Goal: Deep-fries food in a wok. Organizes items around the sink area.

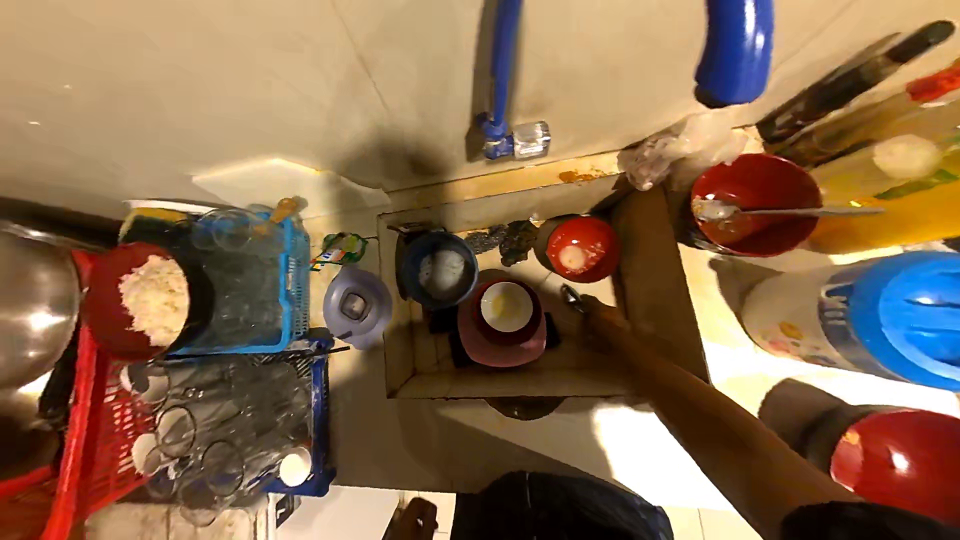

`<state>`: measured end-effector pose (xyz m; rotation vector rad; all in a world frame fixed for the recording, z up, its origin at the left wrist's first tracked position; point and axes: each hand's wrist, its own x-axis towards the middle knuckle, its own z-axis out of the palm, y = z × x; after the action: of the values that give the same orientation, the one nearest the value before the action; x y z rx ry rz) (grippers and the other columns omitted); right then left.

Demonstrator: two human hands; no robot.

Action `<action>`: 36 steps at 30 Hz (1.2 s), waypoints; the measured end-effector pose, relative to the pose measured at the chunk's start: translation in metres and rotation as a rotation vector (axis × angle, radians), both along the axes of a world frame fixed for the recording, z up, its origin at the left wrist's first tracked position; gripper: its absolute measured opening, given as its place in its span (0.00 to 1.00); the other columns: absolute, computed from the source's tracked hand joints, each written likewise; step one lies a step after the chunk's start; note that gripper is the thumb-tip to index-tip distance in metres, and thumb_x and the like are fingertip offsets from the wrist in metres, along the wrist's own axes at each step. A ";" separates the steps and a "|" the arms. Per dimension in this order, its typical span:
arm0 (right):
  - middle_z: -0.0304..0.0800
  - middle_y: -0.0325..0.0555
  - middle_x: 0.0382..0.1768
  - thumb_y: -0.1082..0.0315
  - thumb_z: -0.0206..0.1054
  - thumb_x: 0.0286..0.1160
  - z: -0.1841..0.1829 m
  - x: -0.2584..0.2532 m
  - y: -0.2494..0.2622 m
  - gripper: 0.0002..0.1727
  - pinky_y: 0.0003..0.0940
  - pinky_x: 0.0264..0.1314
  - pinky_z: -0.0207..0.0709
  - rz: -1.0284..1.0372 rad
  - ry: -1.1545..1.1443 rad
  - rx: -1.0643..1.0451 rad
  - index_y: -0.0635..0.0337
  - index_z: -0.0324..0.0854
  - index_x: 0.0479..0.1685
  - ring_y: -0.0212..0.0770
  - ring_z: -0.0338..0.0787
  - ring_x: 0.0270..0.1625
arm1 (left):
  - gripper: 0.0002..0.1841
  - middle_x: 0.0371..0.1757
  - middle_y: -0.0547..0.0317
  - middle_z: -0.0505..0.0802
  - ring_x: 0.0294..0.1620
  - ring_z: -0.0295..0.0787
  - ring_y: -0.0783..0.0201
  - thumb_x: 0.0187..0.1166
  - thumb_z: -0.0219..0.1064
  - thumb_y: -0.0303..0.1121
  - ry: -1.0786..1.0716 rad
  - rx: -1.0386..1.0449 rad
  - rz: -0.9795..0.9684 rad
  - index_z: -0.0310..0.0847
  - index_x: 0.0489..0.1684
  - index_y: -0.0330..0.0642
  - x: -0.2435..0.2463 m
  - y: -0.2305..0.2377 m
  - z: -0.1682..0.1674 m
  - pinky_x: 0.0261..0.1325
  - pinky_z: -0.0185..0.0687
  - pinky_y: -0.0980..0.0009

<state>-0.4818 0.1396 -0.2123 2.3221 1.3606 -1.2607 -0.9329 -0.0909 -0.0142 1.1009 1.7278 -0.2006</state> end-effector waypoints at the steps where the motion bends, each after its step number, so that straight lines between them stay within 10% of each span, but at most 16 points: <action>1: 0.76 0.66 0.78 0.61 0.64 0.81 0.008 0.002 -0.001 0.34 0.76 0.73 0.69 -0.010 -0.013 0.008 0.55 0.63 0.89 0.70 0.78 0.77 | 0.16 0.45 0.42 0.94 0.46 0.93 0.48 0.89 0.57 0.35 0.028 0.081 -0.014 0.86 0.57 0.31 0.000 0.018 0.004 0.58 0.86 0.47; 9: 0.86 0.70 0.63 0.56 0.65 0.84 0.076 -0.038 0.007 0.25 0.74 0.70 0.72 -0.057 0.094 0.174 0.66 0.79 0.71 0.72 0.85 0.67 | 0.22 0.68 0.32 0.85 0.65 0.86 0.40 0.84 0.66 0.35 0.313 0.857 0.005 0.79 0.70 0.29 -0.001 0.247 0.056 0.69 0.81 0.45; 16: 0.92 0.61 0.54 0.61 0.64 0.85 0.092 -0.068 -0.011 0.17 0.65 0.65 0.79 -0.121 0.258 0.313 0.64 0.85 0.60 0.60 0.91 0.56 | 0.27 0.74 0.28 0.79 0.76 0.75 0.30 0.78 0.72 0.32 0.447 0.959 -0.040 0.74 0.74 0.29 -0.037 0.366 0.044 0.74 0.72 0.33; 24: 0.90 0.64 0.57 0.58 0.63 0.86 0.146 -0.139 0.083 0.22 0.63 0.70 0.77 0.116 0.308 0.495 0.62 0.82 0.70 0.62 0.89 0.62 | 0.22 0.70 0.32 0.84 0.74 0.80 0.38 0.84 0.64 0.38 0.326 1.042 -0.185 0.80 0.69 0.30 0.032 0.304 0.036 0.76 0.76 0.46; 28: 0.92 0.62 0.54 0.59 0.65 0.84 0.139 -0.220 0.178 0.22 0.69 0.62 0.80 0.312 0.263 0.621 0.53 0.82 0.74 0.66 0.91 0.59 | 0.18 0.56 0.38 0.92 0.56 0.92 0.47 0.81 0.67 0.34 0.159 1.064 -0.229 0.86 0.60 0.29 0.052 0.244 0.017 0.62 0.88 0.54; 36: 0.91 0.65 0.54 0.70 0.68 0.76 0.097 -0.277 0.254 0.11 0.71 0.57 0.81 0.496 0.094 0.595 0.64 0.90 0.50 0.68 0.90 0.59 | 0.13 0.40 0.51 0.93 0.35 0.89 0.63 0.78 0.64 0.31 0.067 0.996 -0.076 0.89 0.51 0.34 0.041 0.158 -0.006 0.38 0.87 0.69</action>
<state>-0.7588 0.3933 -0.1154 2.0177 2.4166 -0.8981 -0.8920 0.0668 -0.0207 1.8703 1.8677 0.6596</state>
